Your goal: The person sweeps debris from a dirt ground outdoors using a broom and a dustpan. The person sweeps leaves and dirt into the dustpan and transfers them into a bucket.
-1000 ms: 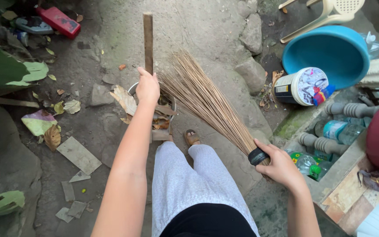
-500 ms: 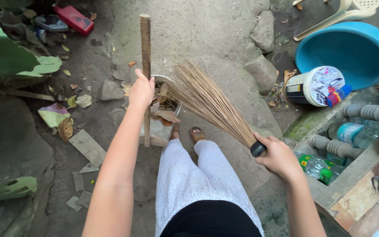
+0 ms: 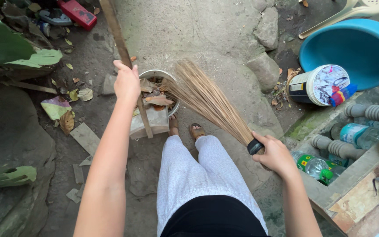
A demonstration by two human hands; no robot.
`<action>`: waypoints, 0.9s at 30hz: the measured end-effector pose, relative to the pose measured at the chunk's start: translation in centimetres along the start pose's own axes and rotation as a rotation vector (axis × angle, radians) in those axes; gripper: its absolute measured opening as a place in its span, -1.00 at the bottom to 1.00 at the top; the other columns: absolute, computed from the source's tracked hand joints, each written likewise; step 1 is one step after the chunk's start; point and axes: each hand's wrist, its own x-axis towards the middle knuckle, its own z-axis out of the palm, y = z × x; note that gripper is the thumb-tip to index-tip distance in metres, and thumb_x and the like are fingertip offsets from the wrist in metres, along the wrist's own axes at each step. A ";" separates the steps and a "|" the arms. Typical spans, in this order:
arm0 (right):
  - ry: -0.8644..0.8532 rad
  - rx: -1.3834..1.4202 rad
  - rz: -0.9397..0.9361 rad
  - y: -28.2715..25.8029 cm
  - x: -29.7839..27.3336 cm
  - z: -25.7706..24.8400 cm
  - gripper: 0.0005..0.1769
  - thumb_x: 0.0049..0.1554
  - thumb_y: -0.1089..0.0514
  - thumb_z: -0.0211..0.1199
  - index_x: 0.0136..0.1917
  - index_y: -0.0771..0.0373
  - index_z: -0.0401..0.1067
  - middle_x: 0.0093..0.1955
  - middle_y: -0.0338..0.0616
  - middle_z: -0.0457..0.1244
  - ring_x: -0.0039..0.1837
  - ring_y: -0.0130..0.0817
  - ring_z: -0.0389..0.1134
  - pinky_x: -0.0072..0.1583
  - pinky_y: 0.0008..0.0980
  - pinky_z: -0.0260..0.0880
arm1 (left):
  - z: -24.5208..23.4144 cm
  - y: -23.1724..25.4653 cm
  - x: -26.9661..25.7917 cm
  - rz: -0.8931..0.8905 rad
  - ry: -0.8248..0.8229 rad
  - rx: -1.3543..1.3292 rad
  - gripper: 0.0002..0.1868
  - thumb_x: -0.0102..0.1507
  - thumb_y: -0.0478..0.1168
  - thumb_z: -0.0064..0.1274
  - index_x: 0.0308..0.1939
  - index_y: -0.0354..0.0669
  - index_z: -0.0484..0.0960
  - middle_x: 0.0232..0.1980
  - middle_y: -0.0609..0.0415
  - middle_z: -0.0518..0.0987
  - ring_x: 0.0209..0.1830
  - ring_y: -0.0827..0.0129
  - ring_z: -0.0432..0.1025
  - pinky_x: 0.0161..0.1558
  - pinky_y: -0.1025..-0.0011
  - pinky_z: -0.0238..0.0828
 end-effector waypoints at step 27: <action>0.038 0.335 -0.010 3.5 -1.0 -3.1 -0.06 -0.30 0.18 0.43 0.41 0.01 0.42 0.03 -0.04 0.42 0.02 -0.27 0.44 0.10 -0.29 0.42 | 2.0 2.0 -1.8 0.136 0.019 -0.007 -0.47 0.45 -0.01 -0.07 0.24 -0.34 0.09 -0.04 -0.38 0.60 -0.11 -0.24 0.54 -0.15 -0.02 0.48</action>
